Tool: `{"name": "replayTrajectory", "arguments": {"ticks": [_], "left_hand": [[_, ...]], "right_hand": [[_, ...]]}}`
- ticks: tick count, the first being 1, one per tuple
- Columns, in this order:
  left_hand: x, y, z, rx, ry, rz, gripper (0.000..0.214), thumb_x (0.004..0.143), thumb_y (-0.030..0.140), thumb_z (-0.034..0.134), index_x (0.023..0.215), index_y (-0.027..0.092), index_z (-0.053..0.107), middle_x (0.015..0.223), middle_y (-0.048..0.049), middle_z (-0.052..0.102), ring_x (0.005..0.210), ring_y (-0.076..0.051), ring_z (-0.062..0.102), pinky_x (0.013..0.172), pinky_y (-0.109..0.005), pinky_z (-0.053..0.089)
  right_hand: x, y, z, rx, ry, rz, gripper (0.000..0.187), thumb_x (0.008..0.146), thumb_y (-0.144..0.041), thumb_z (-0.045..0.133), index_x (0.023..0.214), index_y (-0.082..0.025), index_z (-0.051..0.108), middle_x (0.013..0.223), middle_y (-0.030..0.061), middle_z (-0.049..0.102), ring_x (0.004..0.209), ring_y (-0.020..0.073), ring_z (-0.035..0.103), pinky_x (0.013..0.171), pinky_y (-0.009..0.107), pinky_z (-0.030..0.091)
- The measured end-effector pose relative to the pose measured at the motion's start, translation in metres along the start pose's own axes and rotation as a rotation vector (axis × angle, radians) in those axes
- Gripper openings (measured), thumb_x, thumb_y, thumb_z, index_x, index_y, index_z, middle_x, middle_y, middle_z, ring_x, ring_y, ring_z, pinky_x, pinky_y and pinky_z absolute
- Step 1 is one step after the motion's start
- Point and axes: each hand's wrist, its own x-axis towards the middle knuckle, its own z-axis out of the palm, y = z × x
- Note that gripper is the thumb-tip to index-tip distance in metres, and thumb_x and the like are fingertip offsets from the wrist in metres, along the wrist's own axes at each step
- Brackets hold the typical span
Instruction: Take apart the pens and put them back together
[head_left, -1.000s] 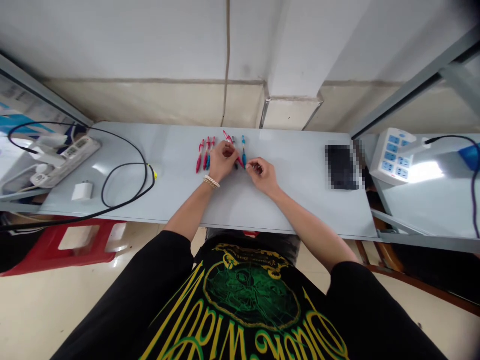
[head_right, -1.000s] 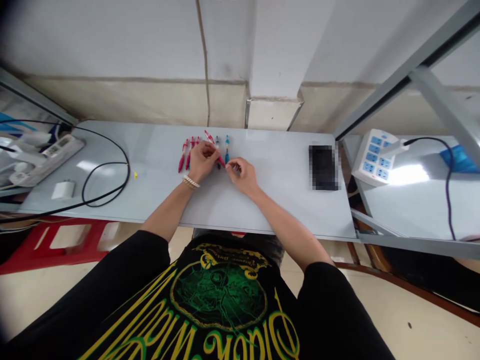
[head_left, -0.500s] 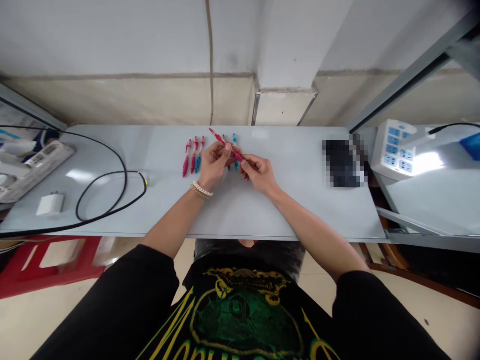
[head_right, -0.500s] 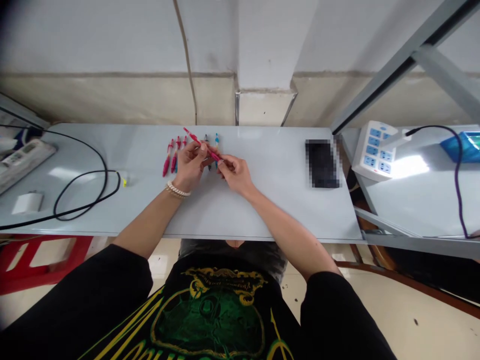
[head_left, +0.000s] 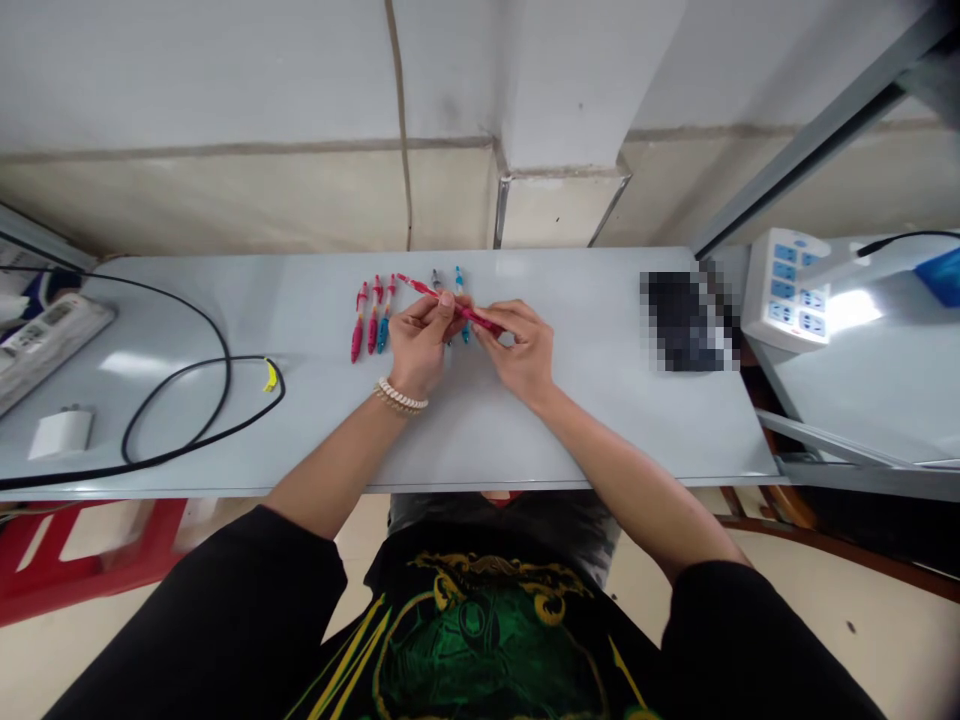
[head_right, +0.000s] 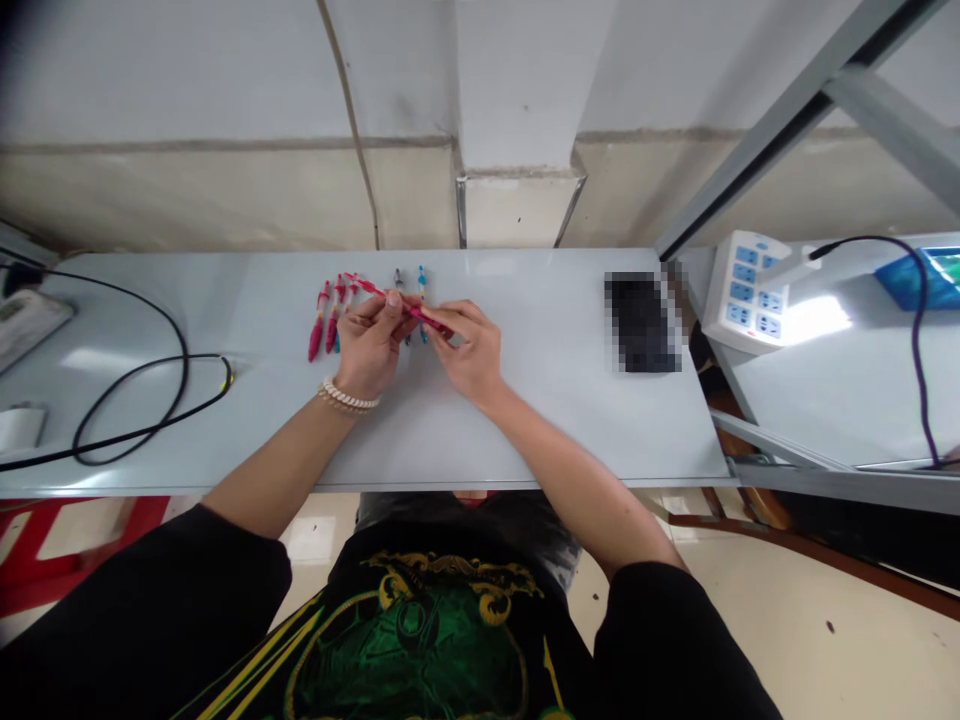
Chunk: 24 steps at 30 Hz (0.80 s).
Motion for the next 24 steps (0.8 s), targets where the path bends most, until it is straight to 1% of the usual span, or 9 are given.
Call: {"name": "replayTrajectory", "arguments": {"ticks": [4, 6, 8, 12, 14, 16, 20, 22, 24], "left_hand": [[-0.001, 0.005, 0.003, -0.014, 0.010, -0.024, 0.049, 0.071, 0.060, 0.102, 0.085, 0.019, 0.078, 0.097, -0.0069, 0.085, 0.090, -0.017, 0.082, 0.084, -0.027, 0.067], [-0.001, 0.007, 0.004, -0.024, 0.013, -0.025, 0.050, 0.071, 0.059, 0.102, 0.085, 0.019, 0.077, 0.099, -0.0068, 0.085, 0.093, -0.018, 0.082, 0.085, -0.026, 0.067], [-0.001, 0.007, 0.004, -0.046, 0.006, -0.020, 0.047, 0.073, 0.057, 0.102, 0.086, 0.019, 0.078, 0.099, -0.0067, 0.085, 0.095, -0.018, 0.082, 0.086, -0.026, 0.067], [-0.001, 0.007, 0.003, -0.061, -0.007, -0.035, 0.043, 0.075, 0.053, 0.102, 0.087, 0.019, 0.078, 0.099, -0.0067, 0.085, 0.093, -0.018, 0.082, 0.085, -0.027, 0.068], [-0.001, 0.008, 0.004, -0.061, 0.001, -0.045, 0.046, 0.072, 0.055, 0.103, 0.086, 0.019, 0.078, 0.098, -0.0066, 0.085, 0.093, -0.018, 0.082, 0.085, -0.027, 0.069], [0.000, 0.008, 0.004, -0.062, 0.012, -0.044, 0.048, 0.068, 0.057, 0.105, 0.086, 0.020, 0.079, 0.097, -0.0063, 0.085, 0.093, -0.018, 0.083, 0.085, -0.027, 0.068], [0.001, 0.008, 0.003, -0.057, -0.002, -0.041, 0.049, 0.070, 0.056, 0.104, 0.086, 0.020, 0.077, 0.098, -0.0063, 0.085, 0.092, -0.018, 0.083, 0.084, -0.026, 0.068], [0.001, 0.006, 0.002, -0.055, -0.002, -0.031, 0.047, 0.071, 0.055, 0.104, 0.086, 0.020, 0.077, 0.098, -0.0062, 0.085, 0.093, -0.018, 0.083, 0.085, -0.027, 0.069], [0.001, 0.005, 0.001, -0.051, 0.002, -0.021, 0.047, 0.072, 0.056, 0.104, 0.086, 0.020, 0.077, 0.099, -0.0060, 0.085, 0.094, -0.019, 0.083, 0.085, -0.027, 0.069]], "right_hand": [[0.003, -0.002, -0.001, 0.159, -0.044, 0.161, 0.050, 0.096, -0.073, 0.074, 0.098, -0.024, 0.085, 0.077, 0.0015, 0.072, 0.065, 0.0142, 0.065, 0.064, 0.030, 0.058], [0.005, -0.003, -0.001, 0.195, 0.001, 0.104, 0.048, 0.090, -0.072, 0.082, 0.093, -0.024, 0.084, 0.085, 0.0034, 0.075, 0.074, 0.0148, 0.070, 0.069, 0.030, 0.060], [0.006, -0.003, 0.000, 0.227, 0.028, 0.075, 0.051, 0.080, -0.073, 0.091, 0.101, -0.026, 0.084, 0.098, 0.0043, 0.079, 0.085, 0.0161, 0.073, 0.078, 0.031, 0.063], [0.007, -0.003, -0.001, 0.254, -0.046, 0.227, 0.055, 0.089, -0.078, 0.079, 0.101, -0.024, 0.082, 0.084, 0.0030, 0.077, 0.071, 0.0141, 0.070, 0.068, 0.030, 0.062], [0.008, -0.002, -0.002, 0.252, -0.021, 0.197, 0.055, 0.083, -0.078, 0.084, 0.093, -0.024, 0.082, 0.092, 0.0051, 0.079, 0.080, 0.0165, 0.074, 0.075, 0.032, 0.064], [0.009, -0.001, -0.003, 0.272, -0.002, 0.181, 0.057, 0.074, -0.076, 0.092, 0.098, -0.026, 0.082, 0.102, 0.0053, 0.080, 0.089, 0.0177, 0.075, 0.081, 0.033, 0.065], [0.011, 0.001, -0.004, 0.307, -0.036, 0.287, 0.050, 0.086, -0.072, 0.085, 0.094, -0.023, 0.082, 0.080, 0.0025, 0.076, 0.067, 0.0132, 0.069, 0.065, 0.029, 0.061], [0.012, 0.002, -0.004, 0.334, -0.004, 0.244, 0.049, 0.074, -0.067, 0.096, 0.089, -0.023, 0.082, 0.089, 0.0034, 0.078, 0.076, 0.0143, 0.072, 0.072, 0.030, 0.063], [0.013, 0.001, -0.004, 0.374, 0.007, 0.228, 0.054, 0.065, -0.064, 0.103, 0.097, -0.025, 0.083, 0.098, 0.0032, 0.080, 0.085, 0.0158, 0.075, 0.079, 0.031, 0.065]]}}
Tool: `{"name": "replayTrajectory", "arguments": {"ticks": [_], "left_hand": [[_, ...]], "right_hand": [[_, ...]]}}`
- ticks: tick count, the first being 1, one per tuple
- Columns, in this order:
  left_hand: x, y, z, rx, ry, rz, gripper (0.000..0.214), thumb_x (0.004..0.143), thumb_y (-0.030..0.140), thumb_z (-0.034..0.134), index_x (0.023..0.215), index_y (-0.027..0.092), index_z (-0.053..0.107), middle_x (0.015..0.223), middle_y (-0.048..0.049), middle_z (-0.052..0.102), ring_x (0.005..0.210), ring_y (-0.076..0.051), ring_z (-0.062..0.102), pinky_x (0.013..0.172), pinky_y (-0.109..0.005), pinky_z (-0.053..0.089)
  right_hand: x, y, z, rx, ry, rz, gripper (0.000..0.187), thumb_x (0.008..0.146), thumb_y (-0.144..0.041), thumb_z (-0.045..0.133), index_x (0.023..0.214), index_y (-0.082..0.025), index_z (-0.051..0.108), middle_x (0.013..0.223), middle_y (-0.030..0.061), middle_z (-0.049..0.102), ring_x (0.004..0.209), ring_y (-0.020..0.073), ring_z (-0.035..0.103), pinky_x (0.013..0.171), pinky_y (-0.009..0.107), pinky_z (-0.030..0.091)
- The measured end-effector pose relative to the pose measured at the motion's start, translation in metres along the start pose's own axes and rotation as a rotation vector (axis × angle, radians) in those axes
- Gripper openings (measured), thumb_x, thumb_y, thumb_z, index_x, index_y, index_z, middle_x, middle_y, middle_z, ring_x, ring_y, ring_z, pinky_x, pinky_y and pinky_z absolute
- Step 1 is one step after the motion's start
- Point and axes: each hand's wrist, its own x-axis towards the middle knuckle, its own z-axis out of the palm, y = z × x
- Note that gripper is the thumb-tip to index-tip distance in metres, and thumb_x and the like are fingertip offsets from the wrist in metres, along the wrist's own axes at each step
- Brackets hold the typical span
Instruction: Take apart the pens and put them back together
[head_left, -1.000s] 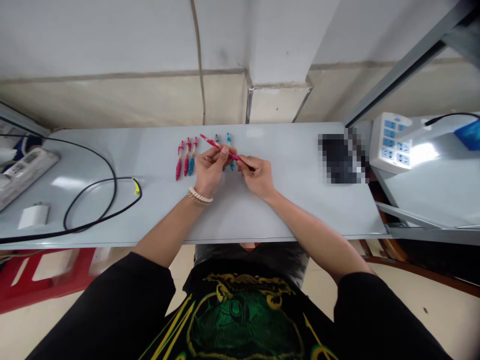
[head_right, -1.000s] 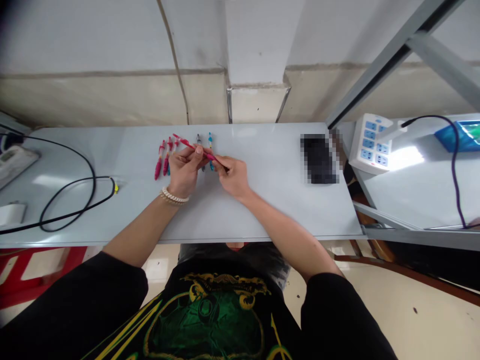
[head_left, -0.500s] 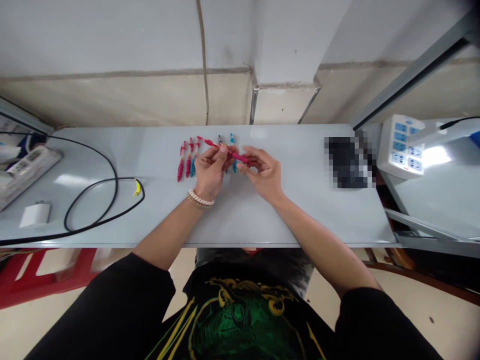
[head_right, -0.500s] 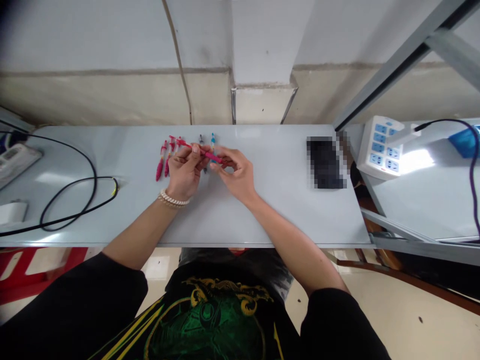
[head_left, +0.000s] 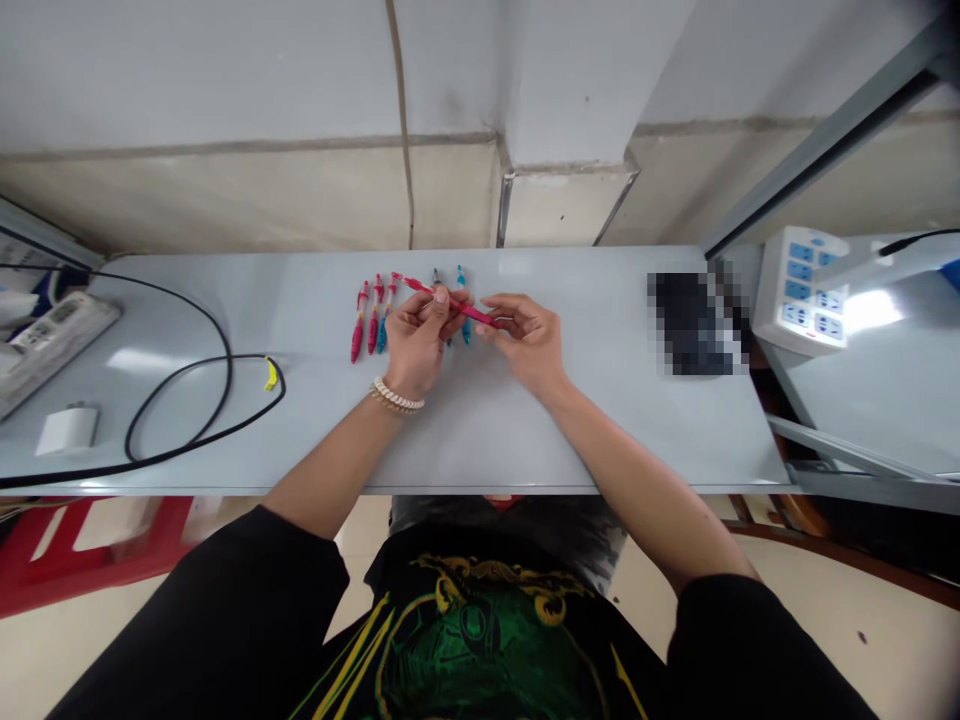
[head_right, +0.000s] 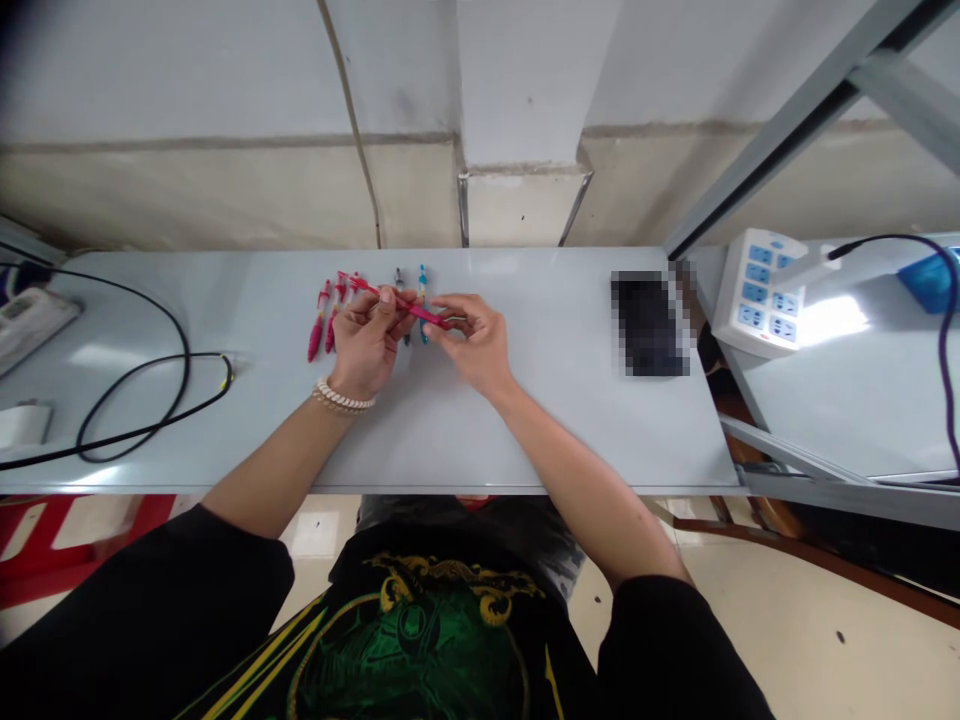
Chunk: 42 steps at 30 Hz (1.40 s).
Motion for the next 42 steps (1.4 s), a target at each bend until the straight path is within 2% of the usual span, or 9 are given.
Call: {"name": "replayTrajectory", "arguments": {"ticks": [4, 10, 15, 21, 24, 30, 34, 39, 42], "left_hand": [[-0.0006, 0.0002, 0.0006, 0.014, 0.001, -0.010, 0.048, 0.070, 0.057, 0.104, 0.086, 0.020, 0.078, 0.097, -0.0065, 0.085, 0.091, -0.018, 0.083, 0.082, -0.026, 0.069], [-0.0008, -0.0003, 0.0023, 0.022, 0.037, 0.000, 0.049, 0.067, 0.058, 0.105, 0.082, 0.021, 0.078, 0.095, -0.0058, 0.086, 0.089, -0.018, 0.083, 0.082, -0.026, 0.069], [-0.0032, -0.0042, 0.0033, 0.049, 0.008, -0.006, 0.051, 0.067, 0.060, 0.104, 0.084, 0.020, 0.077, 0.092, -0.0049, 0.085, 0.080, -0.015, 0.080, 0.076, -0.024, 0.068], [-0.0037, -0.0064, 0.0030, 0.067, 0.059, 0.013, 0.052, 0.068, 0.059, 0.104, 0.084, 0.018, 0.077, 0.093, -0.0057, 0.085, 0.081, -0.015, 0.081, 0.078, -0.024, 0.068], [-0.0028, -0.0071, 0.0023, 0.042, 0.071, 0.007, 0.051, 0.068, 0.057, 0.105, 0.083, 0.019, 0.076, 0.091, -0.0044, 0.084, 0.080, -0.013, 0.080, 0.076, -0.022, 0.067], [-0.0016, -0.0066, 0.0004, 0.040, 0.063, -0.003, 0.043, 0.079, 0.052, 0.100, 0.084, 0.019, 0.074, 0.089, -0.0047, 0.082, 0.087, -0.015, 0.081, 0.079, -0.024, 0.066], [-0.0004, -0.0050, 0.0005, 0.039, 0.076, -0.008, 0.045, 0.075, 0.054, 0.102, 0.083, 0.020, 0.074, 0.094, -0.0042, 0.084, 0.084, -0.015, 0.080, 0.078, -0.024, 0.066], [0.0007, -0.0057, 0.0000, 0.057, 0.066, 0.001, 0.044, 0.076, 0.057, 0.101, 0.083, 0.022, 0.076, 0.093, -0.0053, 0.084, 0.082, -0.016, 0.080, 0.076, -0.026, 0.067], [0.0005, -0.0063, -0.0008, 0.040, 0.065, 0.006, 0.042, 0.078, 0.054, 0.101, 0.085, 0.021, 0.076, 0.093, -0.0058, 0.084, 0.082, -0.016, 0.080, 0.077, -0.026, 0.066]], "right_hand": [[-0.0004, -0.0022, -0.0006, -0.033, -0.045, 0.107, 0.051, 0.083, -0.072, 0.088, 0.094, -0.023, 0.082, 0.076, 0.0019, 0.076, 0.065, 0.0134, 0.067, 0.062, 0.030, 0.059], [0.0008, -0.0019, -0.0029, -0.048, -0.043, 0.061, 0.052, 0.067, -0.065, 0.101, 0.091, -0.024, 0.081, 0.087, 0.0020, 0.080, 0.079, 0.0155, 0.073, 0.077, 0.032, 0.063], [0.0001, 0.0020, -0.0008, 0.005, -0.124, 0.124, 0.056, 0.082, -0.072, 0.088, 0.110, -0.023, 0.081, 0.078, 0.0000, 0.078, 0.065, 0.0134, 0.070, 0.062, 0.029, 0.059], [-0.0021, 0.0020, -0.0012, -0.102, -0.028, -0.037, 0.036, 0.078, -0.058, 0.096, 0.091, -0.025, 0.087, 0.097, 0.0049, 0.085, 0.090, 0.0201, 0.079, 0.085, 0.036, 0.066], [-0.0041, -0.0001, 0.0007, -0.121, -0.024, -0.074, 0.036, 0.080, -0.059, 0.095, 0.092, -0.025, 0.088, 0.096, 0.0044, 0.085, 0.089, 0.0189, 0.078, 0.082, 0.034, 0.064], [-0.0064, -0.0052, 0.0050, -0.069, -0.076, 0.110, 0.057, 0.086, -0.078, 0.081, 0.093, -0.021, 0.083, 0.076, 0.0023, 0.077, 0.063, 0.0136, 0.068, 0.060, 0.029, 0.059], [-0.0041, -0.0053, 0.0034, -0.072, -0.051, 0.011, 0.051, 0.073, -0.070, 0.095, 0.097, -0.025, 0.086, 0.096, 0.0035, 0.081, 0.086, 0.0172, 0.076, 0.083, 0.033, 0.066], [-0.0024, -0.0019, 0.0011, -0.080, -0.089, 0.025, 0.043, 0.087, -0.066, 0.086, 0.101, -0.025, 0.086, 0.090, 0.0033, 0.078, 0.076, 0.0150, 0.072, 0.074, 0.032, 0.064], [-0.0026, -0.0011, 0.0018, -0.083, -0.087, -0.026, 0.044, 0.076, -0.062, 0.096, 0.098, -0.026, 0.085, 0.103, 0.0040, 0.078, 0.090, 0.0156, 0.074, 0.084, 0.031, 0.064]]}}
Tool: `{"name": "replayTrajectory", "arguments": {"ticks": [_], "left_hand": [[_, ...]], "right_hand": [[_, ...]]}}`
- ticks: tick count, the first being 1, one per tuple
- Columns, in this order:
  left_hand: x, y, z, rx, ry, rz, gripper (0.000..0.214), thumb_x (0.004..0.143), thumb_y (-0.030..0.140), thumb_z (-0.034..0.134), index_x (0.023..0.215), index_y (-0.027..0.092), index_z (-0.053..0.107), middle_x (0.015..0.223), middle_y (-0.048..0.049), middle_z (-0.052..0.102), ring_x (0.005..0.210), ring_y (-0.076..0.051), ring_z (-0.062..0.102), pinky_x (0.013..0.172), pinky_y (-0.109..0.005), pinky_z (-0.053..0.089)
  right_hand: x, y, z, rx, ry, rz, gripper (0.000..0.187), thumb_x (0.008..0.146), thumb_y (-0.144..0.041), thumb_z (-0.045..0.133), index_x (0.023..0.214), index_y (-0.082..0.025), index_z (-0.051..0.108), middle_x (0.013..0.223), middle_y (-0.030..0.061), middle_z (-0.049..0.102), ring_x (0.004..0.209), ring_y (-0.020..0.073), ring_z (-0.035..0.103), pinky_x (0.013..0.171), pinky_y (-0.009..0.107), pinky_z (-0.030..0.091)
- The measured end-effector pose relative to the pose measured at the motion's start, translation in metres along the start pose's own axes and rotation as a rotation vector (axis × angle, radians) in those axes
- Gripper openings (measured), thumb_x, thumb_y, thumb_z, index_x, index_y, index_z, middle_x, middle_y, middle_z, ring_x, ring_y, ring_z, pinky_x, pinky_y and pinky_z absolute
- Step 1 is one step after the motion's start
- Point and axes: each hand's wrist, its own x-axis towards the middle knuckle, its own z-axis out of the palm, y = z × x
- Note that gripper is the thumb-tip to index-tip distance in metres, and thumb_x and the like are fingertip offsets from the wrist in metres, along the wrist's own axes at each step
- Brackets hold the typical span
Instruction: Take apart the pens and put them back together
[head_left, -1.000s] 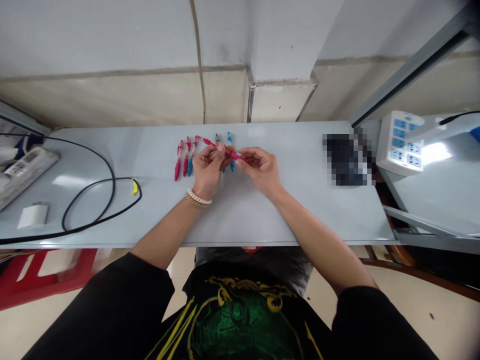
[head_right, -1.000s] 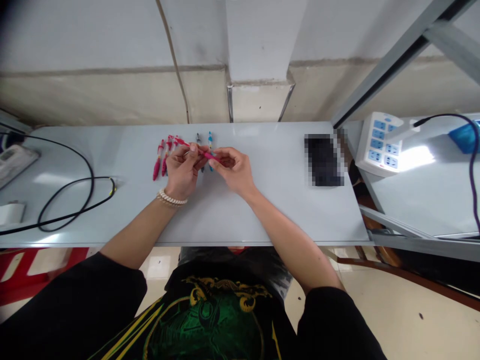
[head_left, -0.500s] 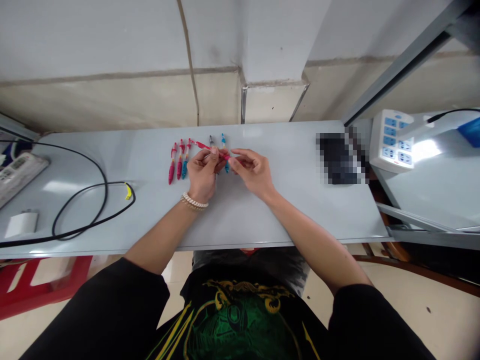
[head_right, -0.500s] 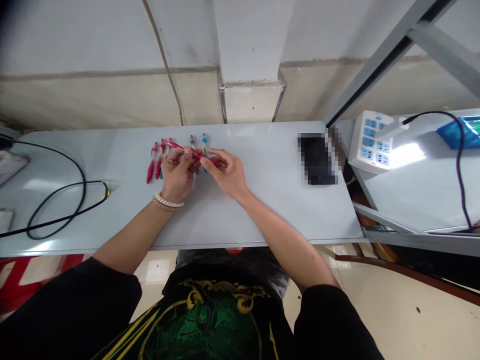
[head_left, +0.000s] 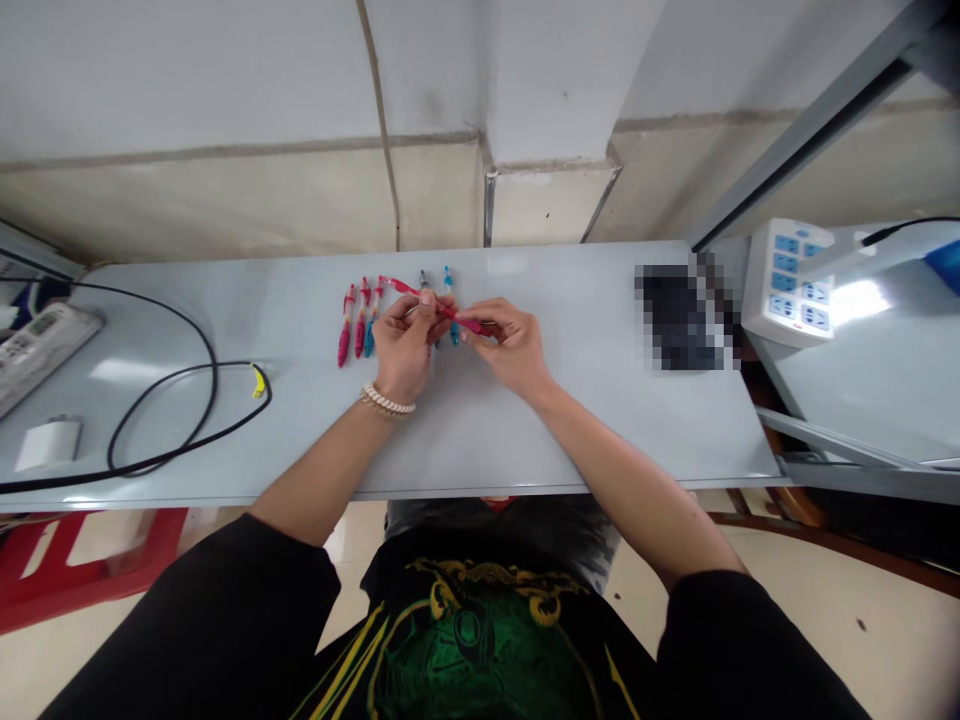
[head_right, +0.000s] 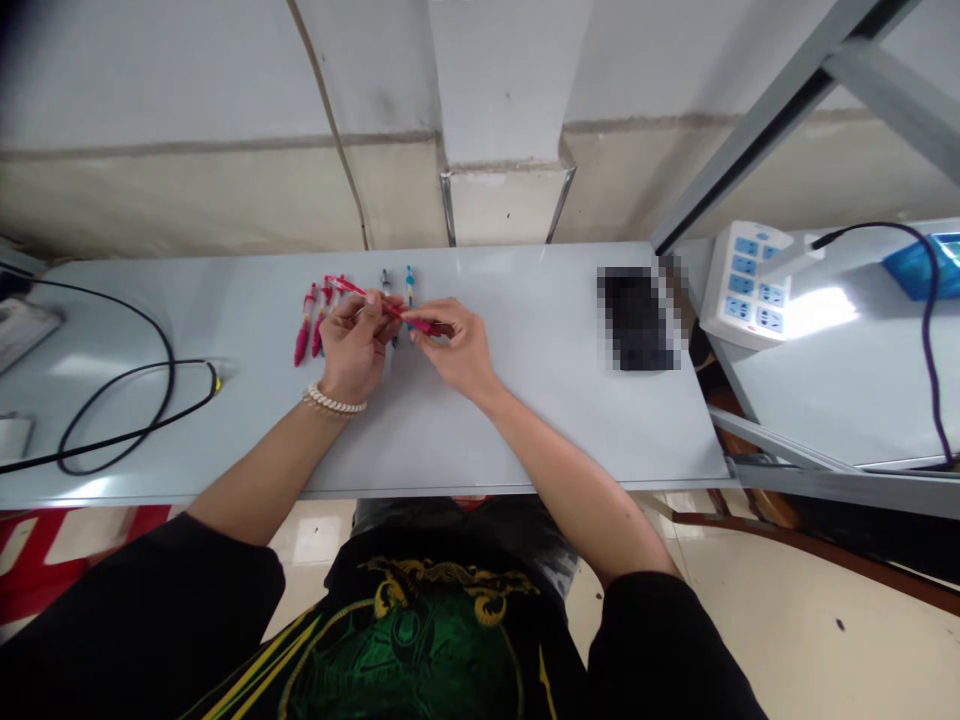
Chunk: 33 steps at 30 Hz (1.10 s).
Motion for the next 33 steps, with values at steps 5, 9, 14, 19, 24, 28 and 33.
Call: {"name": "replayTrajectory", "arguments": {"ticks": [5, 9, 14, 19, 24, 28, 33], "left_hand": [[-0.002, 0.001, 0.001, 0.045, 0.014, -0.013, 0.036, 0.086, 0.053, 0.096, 0.086, 0.023, 0.076, 0.095, -0.0052, 0.084, 0.090, -0.020, 0.080, 0.081, -0.033, 0.064], [0.000, 0.004, 0.003, 0.007, 0.075, 0.008, 0.030, 0.089, 0.044, 0.095, 0.083, 0.021, 0.077, 0.092, -0.0040, 0.084, 0.083, -0.016, 0.079, 0.078, -0.030, 0.063], [0.013, 0.008, -0.003, -0.028, 0.262, 0.070, 0.024, 0.101, 0.036, 0.083, 0.083, 0.021, 0.073, 0.094, -0.0023, 0.083, 0.086, -0.014, 0.080, 0.079, -0.025, 0.063], [0.020, 0.006, -0.013, -0.051, 0.265, 0.067, 0.024, 0.099, 0.041, 0.083, 0.088, 0.021, 0.076, 0.102, -0.0048, 0.084, 0.096, -0.016, 0.081, 0.083, -0.024, 0.064], [0.014, 0.007, -0.009, -0.072, 0.180, 0.028, 0.020, 0.095, 0.035, 0.088, 0.088, 0.021, 0.076, 0.098, -0.0046, 0.084, 0.090, -0.015, 0.082, 0.079, -0.023, 0.065], [0.014, 0.009, -0.006, -0.060, 0.204, -0.008, 0.022, 0.099, 0.032, 0.084, 0.084, 0.020, 0.074, 0.096, -0.0055, 0.083, 0.092, -0.017, 0.082, 0.078, -0.023, 0.065], [0.016, 0.005, -0.011, 0.016, 0.161, -0.052, 0.027, 0.097, 0.044, 0.087, 0.090, 0.021, 0.075, 0.103, -0.0071, 0.083, 0.113, -0.026, 0.082, 0.089, -0.031, 0.069]], "right_hand": [[0.000, 0.000, 0.001, 0.085, -0.066, 0.172, 0.063, 0.082, -0.077, 0.085, 0.115, -0.024, 0.080, 0.081, 0.0000, 0.076, 0.066, 0.0128, 0.068, 0.063, 0.028, 0.060], [0.001, -0.001, -0.002, 0.027, -0.016, 0.149, 0.056, 0.078, -0.073, 0.090, 0.099, -0.021, 0.083, 0.076, 0.0009, 0.075, 0.066, 0.0132, 0.067, 0.063, 0.029, 0.060], [0.004, -0.005, -0.006, 0.054, 0.042, 0.160, 0.048, 0.079, -0.066, 0.092, 0.092, -0.021, 0.082, 0.075, 0.0006, 0.075, 0.063, 0.0119, 0.065, 0.062, 0.029, 0.060], [0.005, -0.001, -0.004, 0.152, 0.051, 0.206, 0.046, 0.074, -0.061, 0.096, 0.093, -0.022, 0.081, 0.078, 0.0002, 0.077, 0.067, 0.0123, 0.068, 0.069, 0.031, 0.063], [0.005, 0.000, -0.003, 0.196, 0.084, 0.188, 0.046, 0.058, -0.050, 0.107, 0.084, -0.023, 0.080, 0.084, 0.0001, 0.080, 0.078, 0.0141, 0.073, 0.080, 0.031, 0.065], [0.005, -0.007, -0.005, 0.223, 0.064, 0.291, 0.057, 0.071, -0.076, 0.094, 0.083, -0.023, 0.077, 0.082, 0.0022, 0.080, 0.070, 0.0149, 0.073, 0.070, 0.031, 0.066], [0.005, -0.007, -0.007, 0.215, 0.030, 0.353, 0.063, 0.077, -0.083, 0.085, 0.083, -0.022, 0.074, 0.077, 0.0026, 0.077, 0.064, 0.0135, 0.071, 0.058, 0.027, 0.062]]}}
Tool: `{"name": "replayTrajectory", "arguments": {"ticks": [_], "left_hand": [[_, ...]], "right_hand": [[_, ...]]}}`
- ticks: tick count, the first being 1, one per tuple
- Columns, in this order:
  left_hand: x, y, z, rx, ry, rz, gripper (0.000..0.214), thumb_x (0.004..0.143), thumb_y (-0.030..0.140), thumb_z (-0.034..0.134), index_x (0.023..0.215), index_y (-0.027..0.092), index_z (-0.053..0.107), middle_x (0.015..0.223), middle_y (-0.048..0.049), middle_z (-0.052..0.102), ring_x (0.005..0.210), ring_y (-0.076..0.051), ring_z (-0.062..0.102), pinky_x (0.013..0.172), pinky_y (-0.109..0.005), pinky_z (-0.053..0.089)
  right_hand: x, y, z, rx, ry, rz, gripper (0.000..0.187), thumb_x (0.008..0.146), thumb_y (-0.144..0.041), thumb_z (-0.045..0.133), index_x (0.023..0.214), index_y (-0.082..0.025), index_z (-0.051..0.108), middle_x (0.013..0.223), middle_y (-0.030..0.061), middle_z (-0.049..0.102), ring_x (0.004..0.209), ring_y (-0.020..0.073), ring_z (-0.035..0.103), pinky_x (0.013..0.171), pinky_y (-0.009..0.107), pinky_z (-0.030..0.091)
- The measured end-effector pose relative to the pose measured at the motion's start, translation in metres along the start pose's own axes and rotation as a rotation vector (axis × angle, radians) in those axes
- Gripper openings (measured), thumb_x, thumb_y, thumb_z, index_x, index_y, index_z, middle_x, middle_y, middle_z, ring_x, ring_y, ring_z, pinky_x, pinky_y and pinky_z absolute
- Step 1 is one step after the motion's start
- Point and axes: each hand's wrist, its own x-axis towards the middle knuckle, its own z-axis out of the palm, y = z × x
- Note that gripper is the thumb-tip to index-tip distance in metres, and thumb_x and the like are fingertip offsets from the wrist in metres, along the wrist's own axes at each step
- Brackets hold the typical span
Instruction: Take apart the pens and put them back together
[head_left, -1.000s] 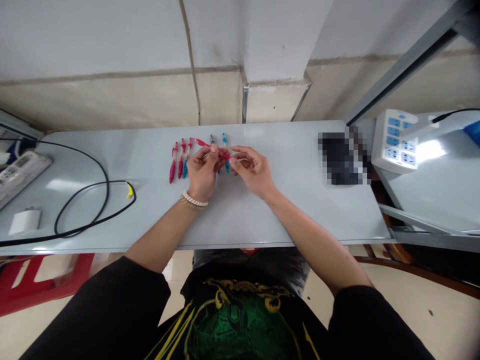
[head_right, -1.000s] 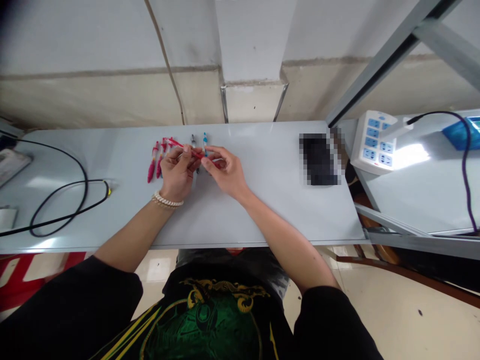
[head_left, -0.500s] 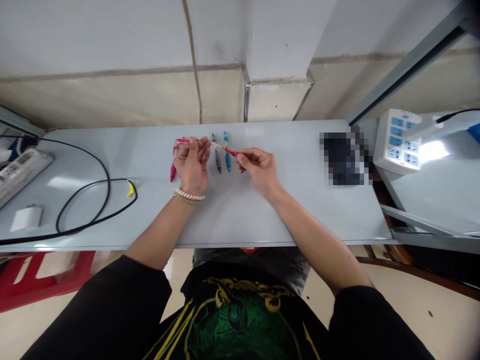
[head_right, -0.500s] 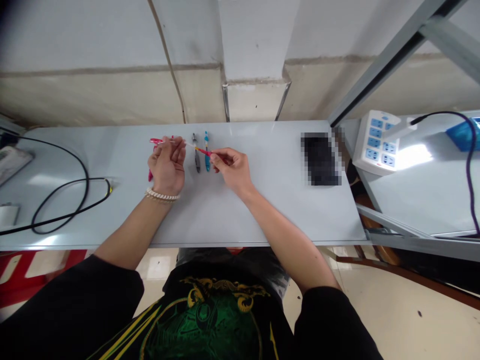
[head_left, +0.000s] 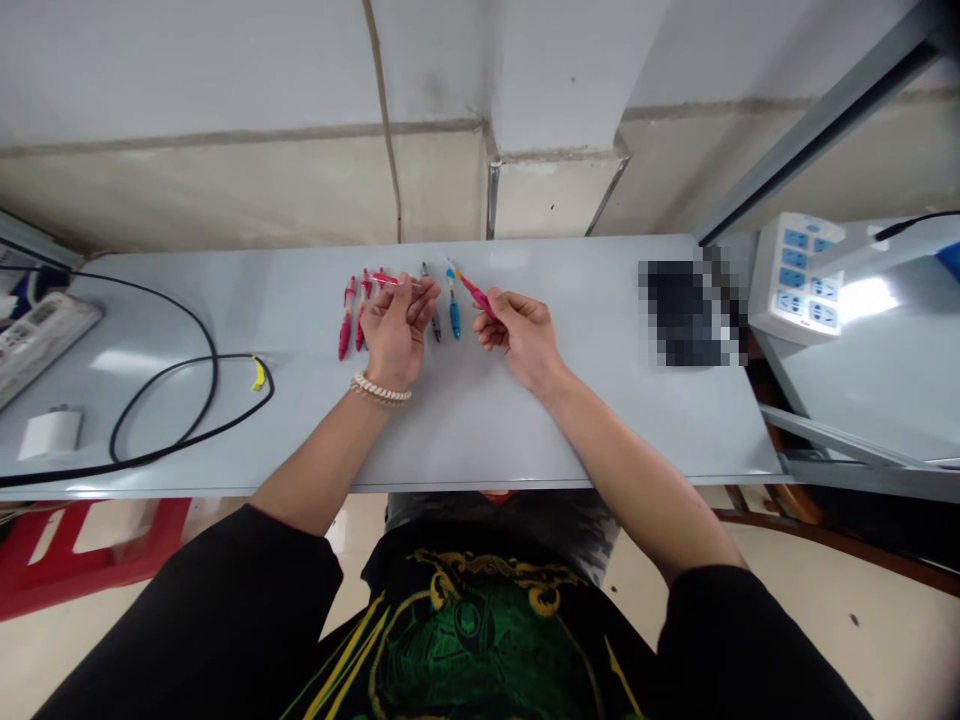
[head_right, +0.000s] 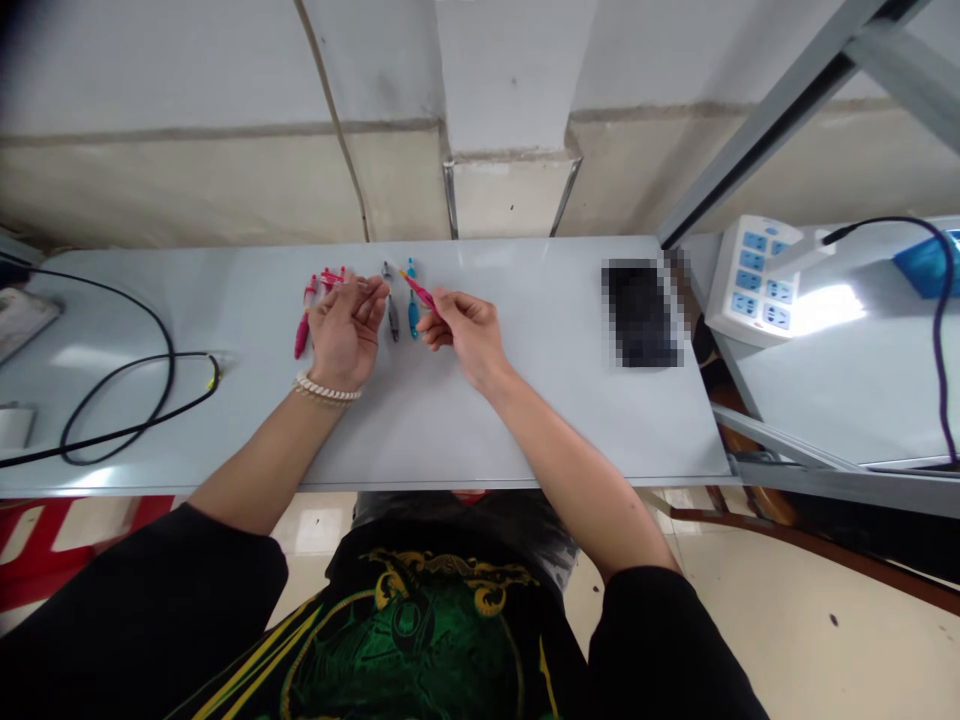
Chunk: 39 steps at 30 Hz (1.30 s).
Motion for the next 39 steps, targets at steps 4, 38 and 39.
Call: {"name": "replayTrajectory", "arguments": {"ticks": [4, 38, 39], "left_hand": [[-0.001, -0.001, 0.000, -0.003, -0.029, -0.005, 0.029, 0.094, 0.046, 0.090, 0.090, 0.021, 0.075, 0.105, -0.0072, 0.084, 0.113, -0.026, 0.082, 0.092, -0.032, 0.069], [-0.021, -0.004, 0.008, -0.003, -0.254, -0.092, 0.035, 0.084, 0.046, 0.099, 0.092, 0.022, 0.076, 0.103, -0.0064, 0.086, 0.091, -0.020, 0.083, 0.081, -0.029, 0.069], [-0.021, -0.004, 0.008, -0.006, -0.252, -0.089, 0.035, 0.083, 0.046, 0.099, 0.092, 0.022, 0.076, 0.102, -0.0061, 0.086, 0.091, -0.020, 0.083, 0.081, -0.028, 0.069]], "right_hand": [[0.003, 0.006, 0.001, 0.012, 0.023, -0.101, 0.059, 0.060, -0.068, 0.103, 0.092, -0.024, 0.079, 0.081, -0.0005, 0.078, 0.074, 0.0144, 0.073, 0.075, 0.031, 0.068], [-0.003, 0.012, 0.002, -0.230, -0.019, -0.184, 0.066, 0.090, -0.087, 0.069, 0.099, -0.022, 0.069, 0.071, -0.0003, 0.074, 0.053, 0.0123, 0.067, 0.051, 0.025, 0.058], [-0.002, 0.012, 0.002, -0.203, -0.024, -0.150, 0.067, 0.089, -0.088, 0.069, 0.103, -0.023, 0.066, 0.070, -0.0015, 0.073, 0.051, 0.0119, 0.066, 0.049, 0.024, 0.056]]}}
